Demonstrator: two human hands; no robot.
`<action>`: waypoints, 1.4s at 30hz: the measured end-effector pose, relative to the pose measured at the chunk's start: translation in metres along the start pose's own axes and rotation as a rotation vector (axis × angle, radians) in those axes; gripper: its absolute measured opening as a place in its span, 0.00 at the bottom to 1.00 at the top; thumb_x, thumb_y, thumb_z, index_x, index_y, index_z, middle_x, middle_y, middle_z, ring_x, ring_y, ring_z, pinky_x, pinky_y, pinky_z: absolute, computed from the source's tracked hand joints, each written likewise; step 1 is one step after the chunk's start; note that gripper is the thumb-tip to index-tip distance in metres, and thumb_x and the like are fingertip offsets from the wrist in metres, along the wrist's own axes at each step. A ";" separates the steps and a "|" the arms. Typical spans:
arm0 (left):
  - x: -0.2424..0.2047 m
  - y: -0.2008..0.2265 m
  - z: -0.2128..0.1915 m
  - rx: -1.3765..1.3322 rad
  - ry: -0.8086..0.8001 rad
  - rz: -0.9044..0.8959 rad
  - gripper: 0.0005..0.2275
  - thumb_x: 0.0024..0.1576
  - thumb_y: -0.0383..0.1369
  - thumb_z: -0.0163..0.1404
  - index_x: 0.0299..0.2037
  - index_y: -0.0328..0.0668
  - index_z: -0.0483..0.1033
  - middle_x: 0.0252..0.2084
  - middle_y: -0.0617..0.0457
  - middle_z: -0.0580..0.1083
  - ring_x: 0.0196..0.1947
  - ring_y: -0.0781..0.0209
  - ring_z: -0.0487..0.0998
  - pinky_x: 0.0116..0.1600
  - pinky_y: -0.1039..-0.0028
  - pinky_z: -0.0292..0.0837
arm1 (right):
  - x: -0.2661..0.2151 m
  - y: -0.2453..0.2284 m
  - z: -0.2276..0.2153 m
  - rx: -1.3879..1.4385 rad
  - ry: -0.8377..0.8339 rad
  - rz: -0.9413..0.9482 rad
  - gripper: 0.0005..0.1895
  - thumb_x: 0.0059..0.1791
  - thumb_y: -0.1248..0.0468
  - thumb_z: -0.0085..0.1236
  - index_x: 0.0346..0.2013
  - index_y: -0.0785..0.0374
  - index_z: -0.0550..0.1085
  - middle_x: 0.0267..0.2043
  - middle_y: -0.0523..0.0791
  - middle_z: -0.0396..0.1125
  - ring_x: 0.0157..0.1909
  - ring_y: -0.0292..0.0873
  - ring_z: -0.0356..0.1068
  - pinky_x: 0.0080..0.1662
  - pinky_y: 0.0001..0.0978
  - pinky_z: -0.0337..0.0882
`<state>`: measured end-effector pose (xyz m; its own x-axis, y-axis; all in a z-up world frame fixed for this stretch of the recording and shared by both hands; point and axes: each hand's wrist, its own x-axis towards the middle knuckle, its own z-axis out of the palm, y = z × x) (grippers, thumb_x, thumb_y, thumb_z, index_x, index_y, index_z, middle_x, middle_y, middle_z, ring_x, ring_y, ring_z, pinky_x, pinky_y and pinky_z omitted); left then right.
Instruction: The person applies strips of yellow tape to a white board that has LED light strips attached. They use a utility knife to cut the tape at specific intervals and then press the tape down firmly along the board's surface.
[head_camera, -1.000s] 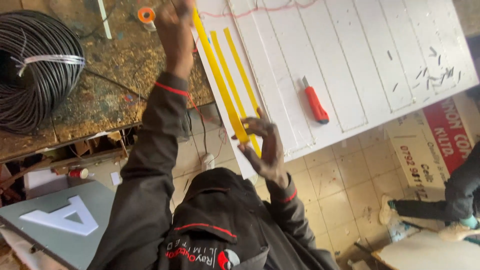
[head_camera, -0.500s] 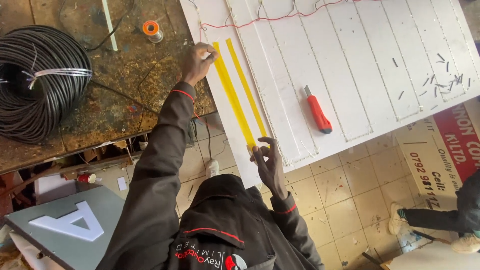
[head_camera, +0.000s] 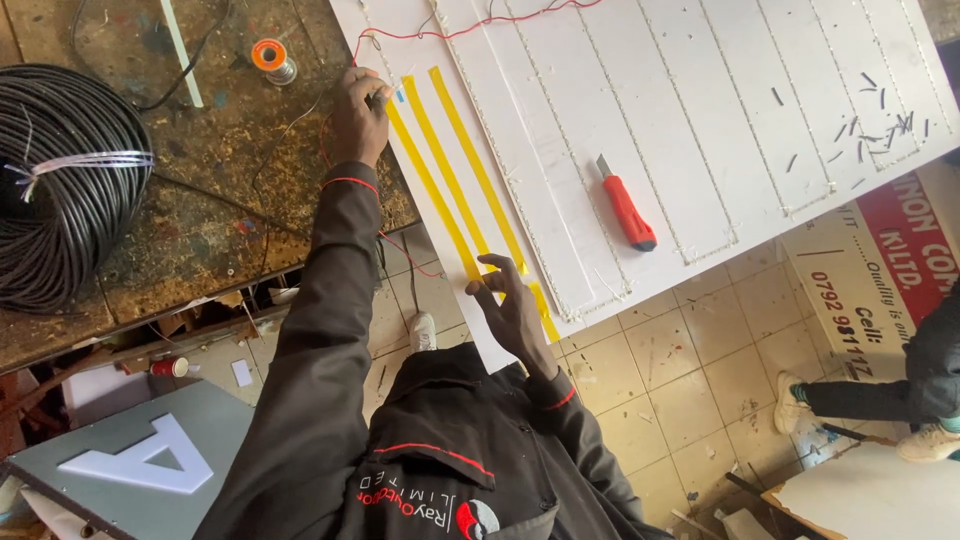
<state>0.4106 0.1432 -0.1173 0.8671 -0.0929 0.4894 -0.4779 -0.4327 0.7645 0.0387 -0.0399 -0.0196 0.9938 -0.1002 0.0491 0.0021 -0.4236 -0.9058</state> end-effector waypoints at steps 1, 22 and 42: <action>0.001 0.003 0.001 -0.001 -0.002 0.000 0.05 0.64 0.17 0.61 0.40 0.37 0.83 0.51 0.47 0.76 0.51 0.43 0.79 0.44 0.53 0.83 | 0.002 -0.001 0.001 0.000 0.002 0.002 0.17 0.63 0.61 0.57 0.66 0.57 0.66 0.48 0.47 0.83 0.51 0.51 0.85 0.64 0.52 0.81; 0.004 0.011 0.005 0.126 0.043 -0.160 0.23 0.63 0.20 0.65 0.59 0.50 0.65 0.51 0.48 0.73 0.52 0.43 0.77 0.41 0.50 0.76 | 0.013 -0.007 0.019 0.024 0.027 0.018 0.20 0.64 0.52 0.54 0.62 0.63 0.71 0.46 0.51 0.83 0.46 0.50 0.85 0.56 0.47 0.84; -0.035 -0.026 0.006 0.565 -0.471 0.092 0.28 0.86 0.46 0.42 0.87 0.37 0.50 0.88 0.45 0.43 0.88 0.41 0.46 0.91 0.46 0.57 | 0.009 0.006 0.031 -0.040 0.179 -0.011 0.17 0.64 0.57 0.56 0.67 0.54 0.69 0.57 0.50 0.79 0.49 0.48 0.85 0.51 0.40 0.86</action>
<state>0.3934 0.1527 -0.1571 0.8562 -0.4712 0.2118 -0.5166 -0.7882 0.3344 0.0506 -0.0156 -0.0371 0.9579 -0.2527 0.1363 0.0048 -0.4603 -0.8877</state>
